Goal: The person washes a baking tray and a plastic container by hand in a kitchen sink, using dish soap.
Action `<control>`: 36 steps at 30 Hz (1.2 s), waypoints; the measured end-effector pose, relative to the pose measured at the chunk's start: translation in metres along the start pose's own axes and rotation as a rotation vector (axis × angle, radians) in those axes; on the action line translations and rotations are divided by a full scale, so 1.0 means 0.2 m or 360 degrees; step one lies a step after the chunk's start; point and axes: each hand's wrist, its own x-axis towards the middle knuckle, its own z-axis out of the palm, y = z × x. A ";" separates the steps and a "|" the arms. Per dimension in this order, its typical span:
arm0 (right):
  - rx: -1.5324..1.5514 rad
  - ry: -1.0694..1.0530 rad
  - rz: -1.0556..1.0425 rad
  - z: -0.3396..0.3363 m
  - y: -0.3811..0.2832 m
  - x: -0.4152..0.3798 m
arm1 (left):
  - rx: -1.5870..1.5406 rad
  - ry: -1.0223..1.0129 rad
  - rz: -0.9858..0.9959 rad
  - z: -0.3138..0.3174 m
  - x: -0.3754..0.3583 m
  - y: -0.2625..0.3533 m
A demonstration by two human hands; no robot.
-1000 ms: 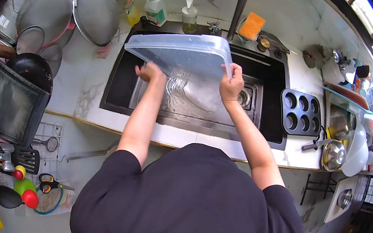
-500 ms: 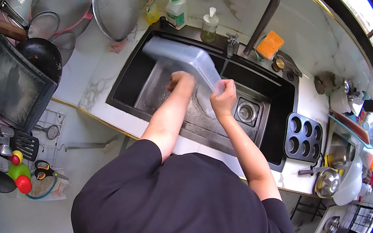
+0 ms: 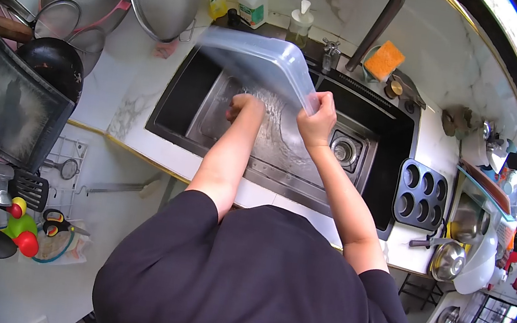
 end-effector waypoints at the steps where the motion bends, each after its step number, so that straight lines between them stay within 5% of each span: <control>1: 0.0138 -0.0179 0.0184 0.00 0.01 -0.02 | 0.0016 -0.0018 0.0058 0.15 0.10 -0.12; 2: 0.0145 -0.0169 0.0179 0.00 0.00 -0.02 | 0.0027 -0.0042 0.0116 0.37 0.15 -0.09; 5: -0.0063 0.0203 -0.0098 -0.01 0.01 -0.01 | 0.0081 -0.0084 0.0268 0.15 0.10 0.04; 9: 0.0074 -0.0252 0.0133 -0.01 0.02 -0.06 | 0.0171 -0.0163 0.0502 -0.20 -0.25 0.30; 14: 0.0192 -0.0039 0.0253 -0.08 0.11 -0.05 | 0.0287 -0.0319 0.0790 -0.67 -0.50 0.70; 16: 0.0428 -0.0121 0.0348 -0.08 0.19 -0.08 | 0.0081 -0.0352 0.1372 -0.61 -0.41 0.72; 19: 0.0804 -0.0203 0.0554 -0.14 0.19 -0.10 | -0.0920 -0.1698 0.1743 -0.46 -0.19 0.83; 20: 0.0800 -0.0184 0.0554 -0.15 0.21 -0.11 | -0.0921 -0.1718 0.1744 -0.46 -0.16 0.89; 22: 0.0907 -0.0549 0.0352 -0.16 0.29 -0.14 | -0.0119 -0.2272 0.1757 -0.56 -0.12 1.03; 24: 0.0969 -0.0867 0.0287 -0.20 0.37 -0.13 | -0.0336 -0.2278 0.1604 -0.68 -0.22 1.14; 26: 0.1053 -0.1740 0.0404 -0.20 0.49 -0.12 | -0.0370 -0.2311 0.2052 -0.72 -0.20 1.24; 27: 0.1086 -0.1975 0.0596 -0.21 0.53 -0.10 | -0.0376 -0.2314 0.2047 -0.76 -0.21 1.28; 28: 0.0912 -0.2129 0.1139 -0.21 0.60 -0.08 | -0.0429 -0.2234 0.2243 -0.80 -0.22 1.31; 30: 0.1267 -0.1944 0.1347 -0.11 0.74 -0.06 | -0.0495 -0.2150 0.2433 -0.89 -0.26 1.37; 31: 0.1043 -0.1821 0.1154 -0.07 0.78 -0.03 | -0.0441 -0.2139 0.2544 -0.93 -0.28 1.40; 34: 0.1072 -0.0675 0.1721 0.15 0.85 0.07 | -0.0462 -0.2094 0.2767 -0.99 -0.33 1.43; 36: 0.1167 -0.0678 0.1786 0.25 0.85 0.16 | -0.0442 -0.2102 0.2961 -1.02 -0.36 1.44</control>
